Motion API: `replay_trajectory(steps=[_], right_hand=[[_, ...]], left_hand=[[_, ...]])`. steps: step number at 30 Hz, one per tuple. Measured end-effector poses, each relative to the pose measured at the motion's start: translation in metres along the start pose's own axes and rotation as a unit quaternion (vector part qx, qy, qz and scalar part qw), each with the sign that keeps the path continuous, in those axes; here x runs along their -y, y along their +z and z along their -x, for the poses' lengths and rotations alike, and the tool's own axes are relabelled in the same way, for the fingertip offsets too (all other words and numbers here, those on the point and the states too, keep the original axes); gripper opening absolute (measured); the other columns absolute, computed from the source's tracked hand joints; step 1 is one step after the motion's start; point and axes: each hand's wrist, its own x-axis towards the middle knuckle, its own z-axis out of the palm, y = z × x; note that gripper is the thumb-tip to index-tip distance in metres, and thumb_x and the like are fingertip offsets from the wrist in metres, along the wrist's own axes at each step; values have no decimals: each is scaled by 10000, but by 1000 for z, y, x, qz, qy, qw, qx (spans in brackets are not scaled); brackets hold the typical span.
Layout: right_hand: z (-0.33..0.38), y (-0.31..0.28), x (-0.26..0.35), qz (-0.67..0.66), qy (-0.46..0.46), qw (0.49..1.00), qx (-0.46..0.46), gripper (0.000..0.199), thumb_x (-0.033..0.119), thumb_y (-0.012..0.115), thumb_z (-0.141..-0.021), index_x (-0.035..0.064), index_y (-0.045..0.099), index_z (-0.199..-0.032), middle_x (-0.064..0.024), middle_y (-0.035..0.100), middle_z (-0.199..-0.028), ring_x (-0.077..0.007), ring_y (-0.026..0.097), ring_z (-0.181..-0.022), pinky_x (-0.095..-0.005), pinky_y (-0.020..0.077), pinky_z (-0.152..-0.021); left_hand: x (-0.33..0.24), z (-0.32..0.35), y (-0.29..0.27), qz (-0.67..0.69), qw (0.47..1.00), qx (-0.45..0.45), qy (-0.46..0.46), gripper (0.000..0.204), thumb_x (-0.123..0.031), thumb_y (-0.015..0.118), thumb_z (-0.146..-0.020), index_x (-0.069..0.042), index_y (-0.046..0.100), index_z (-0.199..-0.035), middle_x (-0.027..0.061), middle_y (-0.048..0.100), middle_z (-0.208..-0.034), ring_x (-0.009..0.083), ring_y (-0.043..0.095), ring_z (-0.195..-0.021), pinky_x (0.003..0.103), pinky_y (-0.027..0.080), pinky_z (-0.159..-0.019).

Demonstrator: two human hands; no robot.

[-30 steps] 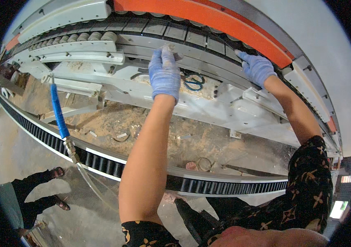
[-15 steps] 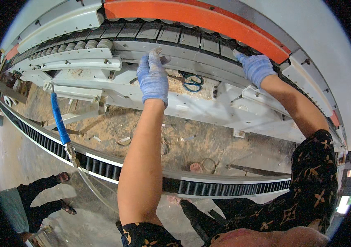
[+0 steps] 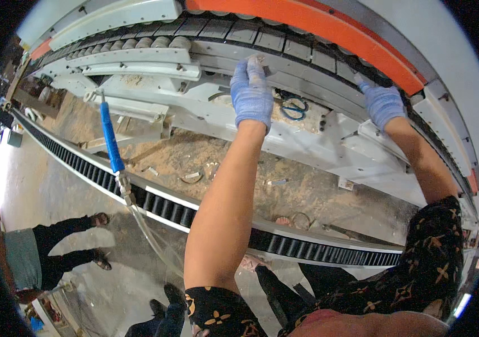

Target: The person uses a screwdriver and pliers to adjust and remove small components from a large industrial machine. They work along a curved section of the equipment, manipulating fasteners and parts with both hands.

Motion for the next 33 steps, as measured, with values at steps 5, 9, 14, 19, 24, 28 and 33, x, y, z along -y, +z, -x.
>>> replay_trajectory(steps=[5,9,14,19,24,28,33], right_hand=[[5,-13,8,5,24,998,54,511,98,416,-836,188,375,-1337,-140,656,-778,-284,649,-700,-416,479,-630],[6,-16,7,0,29,999,46,512,94,420,-829,184,384,-1331,-149,655,-786,-286,649,-702,-418,477,-621],[6,-16,6,-6,15,999,31,453,113,438,-821,166,466,-1270,-149,639,-736,-288,630,-661,-413,470,-600],[13,-19,6,-20,30,998,46,492,79,427,-816,197,435,-1294,-144,651,-813,-286,641,-726,-426,470,-671],[18,-23,7,-45,67,991,103,467,112,422,-837,207,433,-1294,-136,652,-819,-278,640,-755,-416,473,-700],[37,27,-24,-217,65,973,-47,415,187,443,-866,202,445,-1282,-182,621,-981,-289,626,-850,-407,482,-727],[18,47,-17,-629,48,775,-43,442,280,496,-872,128,440,-1284,-89,573,-771,-175,558,-624,-312,482,-590]], left_hand=[[-9,6,5,55,998,-3,-28,295,-258,423,-937,-13,572,-1001,84,587,-797,124,555,-738,291,439,-701],[-4,2,4,-41,998,-25,33,346,-294,424,-925,12,574,-982,160,605,-849,264,575,-750,353,440,-734],[-2,1,3,-18,999,-38,-6,343,-294,422,-925,4,578,-991,184,598,-895,273,564,-788,363,443,-745],[-9,4,8,24,999,-15,-29,309,-262,413,-936,-18,594,-994,109,593,-839,180,555,-761,315,450,-720],[-9,5,5,19,999,-20,-26,310,-267,424,-934,-18,600,-987,99,599,-821,166,549,-744,310,451,-711],[-6,6,14,37,999,-2,-30,311,-272,429,-932,-18,601,-983,102,603,-816,159,551,-738,310,448,-696],[-3,8,8,49,998,4,-46,311,-260,430,-929,0,588,-994,92,611,-797,142,564,-723,296,440,-678]])
